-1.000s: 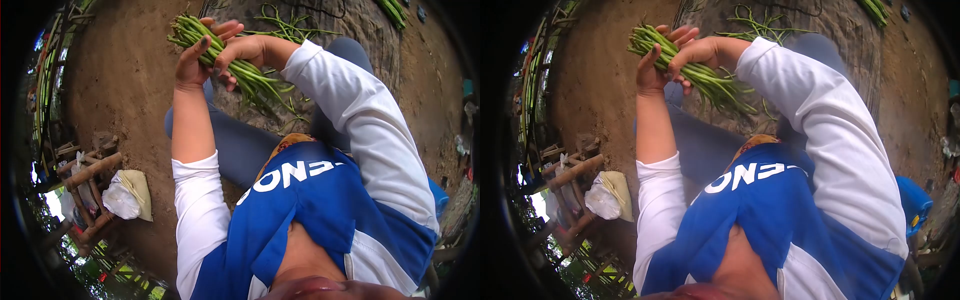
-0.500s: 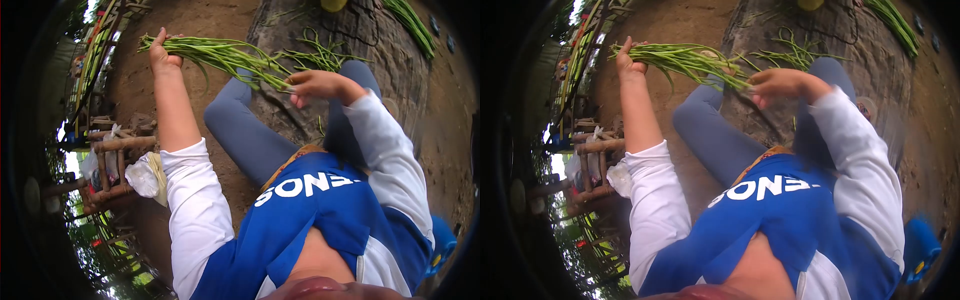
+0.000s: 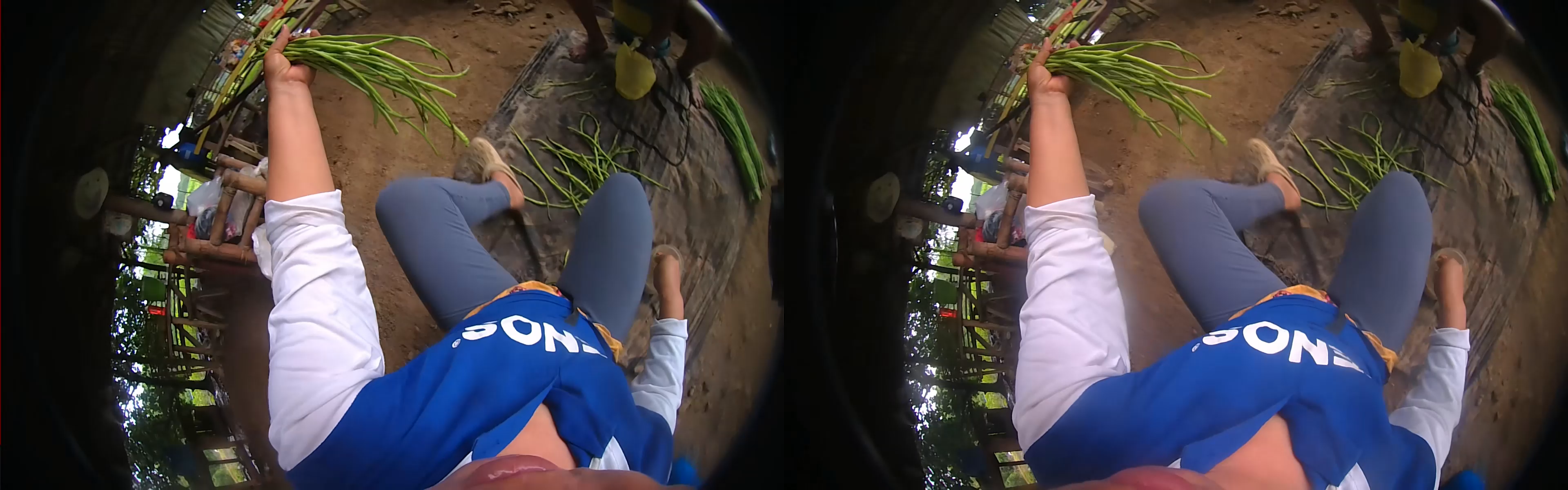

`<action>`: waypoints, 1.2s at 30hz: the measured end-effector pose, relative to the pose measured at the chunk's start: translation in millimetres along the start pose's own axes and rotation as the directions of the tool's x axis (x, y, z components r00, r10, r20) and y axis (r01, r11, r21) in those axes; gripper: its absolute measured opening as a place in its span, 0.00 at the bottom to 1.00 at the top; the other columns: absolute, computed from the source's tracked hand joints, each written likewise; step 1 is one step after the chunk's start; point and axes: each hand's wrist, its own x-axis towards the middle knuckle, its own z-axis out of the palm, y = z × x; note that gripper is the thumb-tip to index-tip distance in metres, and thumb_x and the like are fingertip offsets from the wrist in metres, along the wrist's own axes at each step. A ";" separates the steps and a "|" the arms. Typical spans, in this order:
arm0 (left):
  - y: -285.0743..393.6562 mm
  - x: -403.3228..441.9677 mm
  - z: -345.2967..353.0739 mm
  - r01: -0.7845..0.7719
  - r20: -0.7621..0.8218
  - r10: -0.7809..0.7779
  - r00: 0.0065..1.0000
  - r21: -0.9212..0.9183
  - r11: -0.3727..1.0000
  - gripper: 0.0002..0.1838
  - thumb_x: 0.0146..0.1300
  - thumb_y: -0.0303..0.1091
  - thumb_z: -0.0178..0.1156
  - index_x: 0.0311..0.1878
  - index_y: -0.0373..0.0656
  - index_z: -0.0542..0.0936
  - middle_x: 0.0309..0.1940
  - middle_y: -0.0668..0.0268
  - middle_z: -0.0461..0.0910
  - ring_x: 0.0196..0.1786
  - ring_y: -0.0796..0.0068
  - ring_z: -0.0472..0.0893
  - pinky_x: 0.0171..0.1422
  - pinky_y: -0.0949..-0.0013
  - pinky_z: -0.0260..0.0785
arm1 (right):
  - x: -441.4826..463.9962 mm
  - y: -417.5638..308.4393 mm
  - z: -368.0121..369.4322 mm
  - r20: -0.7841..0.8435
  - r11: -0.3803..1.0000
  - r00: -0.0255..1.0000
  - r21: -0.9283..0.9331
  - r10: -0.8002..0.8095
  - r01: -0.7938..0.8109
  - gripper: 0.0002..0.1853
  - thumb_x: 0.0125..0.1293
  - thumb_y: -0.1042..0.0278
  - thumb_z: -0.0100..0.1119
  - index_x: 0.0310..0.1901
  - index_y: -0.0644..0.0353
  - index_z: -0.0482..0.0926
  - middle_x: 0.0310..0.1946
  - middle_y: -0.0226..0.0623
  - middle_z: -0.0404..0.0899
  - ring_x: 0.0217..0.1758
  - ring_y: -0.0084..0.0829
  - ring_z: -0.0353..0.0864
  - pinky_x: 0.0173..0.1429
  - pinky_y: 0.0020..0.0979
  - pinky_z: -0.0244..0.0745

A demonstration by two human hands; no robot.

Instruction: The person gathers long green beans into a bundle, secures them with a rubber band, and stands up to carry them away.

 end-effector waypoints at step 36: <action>-14.1 37.5 -37.6 0.118 0.325 0.011 0.945 -0.373 0.920 0.12 0.65 0.37 0.57 0.38 0.35 0.75 0.30 0.56 0.74 0.44 0.51 0.76 0.59 0.43 0.68 | 4.9 -65.8 -99.6 0.018 0.952 1.000 0.304 0.020 -0.025 0.14 0.59 0.63 0.63 0.40 0.66 0.84 0.34 0.48 0.84 0.41 0.41 0.85 0.48 0.33 0.77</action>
